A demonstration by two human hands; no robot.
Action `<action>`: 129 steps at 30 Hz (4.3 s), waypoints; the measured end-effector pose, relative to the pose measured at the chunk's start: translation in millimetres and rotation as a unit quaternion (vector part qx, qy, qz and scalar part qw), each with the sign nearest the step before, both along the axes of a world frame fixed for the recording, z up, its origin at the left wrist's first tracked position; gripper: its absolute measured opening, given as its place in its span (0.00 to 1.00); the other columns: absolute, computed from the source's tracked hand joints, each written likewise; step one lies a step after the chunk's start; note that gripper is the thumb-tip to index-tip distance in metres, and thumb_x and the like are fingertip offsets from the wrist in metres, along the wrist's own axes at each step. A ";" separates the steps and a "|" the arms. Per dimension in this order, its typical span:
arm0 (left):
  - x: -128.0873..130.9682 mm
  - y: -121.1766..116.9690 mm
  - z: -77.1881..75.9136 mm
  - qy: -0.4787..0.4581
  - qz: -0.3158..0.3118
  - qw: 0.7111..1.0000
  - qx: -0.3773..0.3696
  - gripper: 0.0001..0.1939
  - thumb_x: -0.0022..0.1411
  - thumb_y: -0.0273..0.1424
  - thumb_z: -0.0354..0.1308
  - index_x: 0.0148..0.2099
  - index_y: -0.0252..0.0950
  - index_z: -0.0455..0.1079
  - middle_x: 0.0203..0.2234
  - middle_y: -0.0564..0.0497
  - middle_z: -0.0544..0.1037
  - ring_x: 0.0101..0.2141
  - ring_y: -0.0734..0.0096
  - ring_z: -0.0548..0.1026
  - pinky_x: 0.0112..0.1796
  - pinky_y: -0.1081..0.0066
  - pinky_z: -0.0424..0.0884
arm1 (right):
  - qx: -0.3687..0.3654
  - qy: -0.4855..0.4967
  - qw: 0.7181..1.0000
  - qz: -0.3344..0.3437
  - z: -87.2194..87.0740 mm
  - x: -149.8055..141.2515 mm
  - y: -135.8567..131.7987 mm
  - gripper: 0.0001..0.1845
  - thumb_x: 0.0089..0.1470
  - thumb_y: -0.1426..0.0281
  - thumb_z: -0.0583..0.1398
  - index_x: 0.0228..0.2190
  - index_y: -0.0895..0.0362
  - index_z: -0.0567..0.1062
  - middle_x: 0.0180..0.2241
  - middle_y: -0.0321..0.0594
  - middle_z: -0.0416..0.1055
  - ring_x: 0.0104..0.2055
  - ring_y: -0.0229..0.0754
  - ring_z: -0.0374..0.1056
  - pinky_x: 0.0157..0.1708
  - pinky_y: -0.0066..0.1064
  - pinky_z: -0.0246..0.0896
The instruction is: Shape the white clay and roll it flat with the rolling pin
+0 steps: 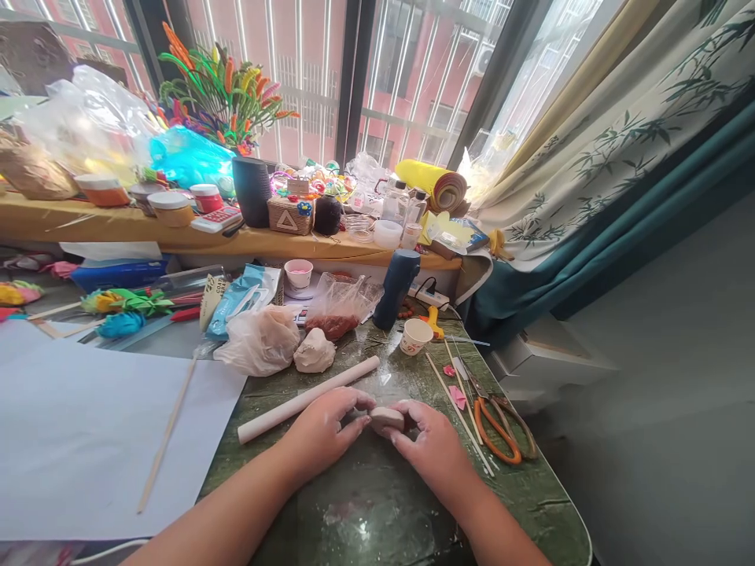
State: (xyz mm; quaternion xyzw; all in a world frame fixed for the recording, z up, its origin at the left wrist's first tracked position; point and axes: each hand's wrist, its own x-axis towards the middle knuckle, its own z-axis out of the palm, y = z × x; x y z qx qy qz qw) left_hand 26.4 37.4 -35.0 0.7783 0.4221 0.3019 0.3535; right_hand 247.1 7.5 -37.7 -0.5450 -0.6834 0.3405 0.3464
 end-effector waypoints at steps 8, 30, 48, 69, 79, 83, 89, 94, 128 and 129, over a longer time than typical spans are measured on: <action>-2.8 -0.7 -2.7 -0.026 0.033 0.999 0.029 0.15 0.63 0.31 0.60 0.53 0.41 0.74 0.48 0.46 0.82 0.49 0.58 0.78 0.53 0.58 0.74 | -0.040 0.086 0.995 -0.035 -9.5 -6.6 2.9 0.05 0.53 0.66 0.65 0.32 0.54 0.76 0.31 0.36 0.75 0.34 0.45 0.71 0.36 0.32 0.64; 0.0 3.9 -1.2 0.006 0.014 1.000 -0.022 0.07 0.63 0.29 0.59 0.43 0.39 0.77 0.39 0.49 0.83 0.41 0.60 0.80 0.45 0.63 0.74 | 0.039 -0.042 0.998 0.006 -18.5 -11.5 2.7 0.14 0.51 0.73 0.67 0.41 0.51 0.77 0.41 0.40 0.76 0.45 0.49 0.71 0.47 0.38 0.65; -4.1 5.6 2.7 0.053 0.039 0.998 0.002 0.04 0.60 0.31 0.61 0.38 0.39 0.76 0.33 0.51 0.82 0.36 0.62 0.79 0.39 0.66 0.74 | 0.090 0.046 0.995 0.004 -4.8 -3.0 -3.3 0.08 0.61 0.69 0.59 0.41 0.52 0.78 0.40 0.41 0.75 0.43 0.46 0.73 0.44 0.35 0.70; 2.0 3.2 -7.0 0.000 0.016 1.000 0.012 0.16 0.57 0.22 0.60 0.48 0.40 0.75 0.42 0.49 0.82 0.42 0.61 0.80 0.45 0.62 0.77 | 0.033 0.042 0.999 -0.002 -8.1 -4.2 -1.6 0.12 0.57 0.69 0.63 0.44 0.52 0.78 0.42 0.41 0.78 0.45 0.47 0.74 0.46 0.38 0.70; -1.6 1.4 -0.6 -0.034 0.054 0.998 0.022 0.16 0.64 0.30 0.59 0.54 0.40 0.71 0.52 0.46 0.78 0.48 0.59 0.78 0.48 0.58 0.77 | 0.171 -0.044 0.984 -0.001 1.9 0.4 0.4 0.09 0.63 0.71 0.59 0.44 0.51 0.76 0.40 0.41 0.77 0.44 0.47 0.73 0.47 0.38 0.68; -0.6 0.4 -2.3 -0.040 0.053 0.997 0.028 0.16 0.65 0.31 0.59 0.55 0.40 0.70 0.52 0.46 0.78 0.50 0.58 0.77 0.51 0.57 0.75 | 0.164 -0.056 0.985 0.007 0.8 2.2 1.0 0.09 0.63 0.70 0.59 0.44 0.50 0.76 0.40 0.41 0.77 0.43 0.47 0.72 0.45 0.39 0.69; -1.5 0.1 -3.1 -0.030 0.049 0.998 0.030 0.16 0.64 0.30 0.60 0.55 0.41 0.71 0.51 0.46 0.79 0.50 0.57 0.77 0.52 0.56 0.74 | 0.180 -0.073 0.981 0.020 3.0 -0.1 3.1 0.12 0.62 0.71 0.59 0.46 0.50 0.76 0.40 0.41 0.77 0.44 0.47 0.72 0.47 0.40 0.68; -1.1 -0.4 -0.1 -0.012 0.028 0.999 0.024 0.16 0.63 0.29 0.60 0.53 0.41 0.72 0.50 0.46 0.80 0.50 0.56 0.77 0.53 0.56 0.73 | 0.118 -0.093 0.988 0.035 0.4 -1.0 9.5 0.12 0.60 0.71 0.60 0.45 0.49 0.78 0.40 0.40 0.77 0.46 0.48 0.72 0.48 0.39 0.68; -1.7 0.0 -2.6 -0.040 0.069 0.997 0.002 0.13 0.66 0.31 0.57 0.52 0.40 0.72 0.49 0.46 0.80 0.49 0.56 0.77 0.51 0.57 0.73 | 0.162 -0.061 0.985 -0.002 -19.2 -4.7 -6.1 0.19 0.63 0.69 0.58 0.55 0.49 0.72 0.50 0.42 0.76 0.51 0.49 0.73 0.50 0.39 0.72; -1.6 -0.2 -2.3 -0.038 0.065 0.997 0.003 0.13 0.65 0.31 0.57 0.52 0.40 0.72 0.49 0.45 0.80 0.50 0.56 0.76 0.52 0.56 0.73 | 0.164 -0.063 0.984 -0.004 -20.2 -4.9 -6.4 0.19 0.64 0.69 0.58 0.55 0.49 0.71 0.50 0.43 0.76 0.52 0.49 0.73 0.51 0.40 0.71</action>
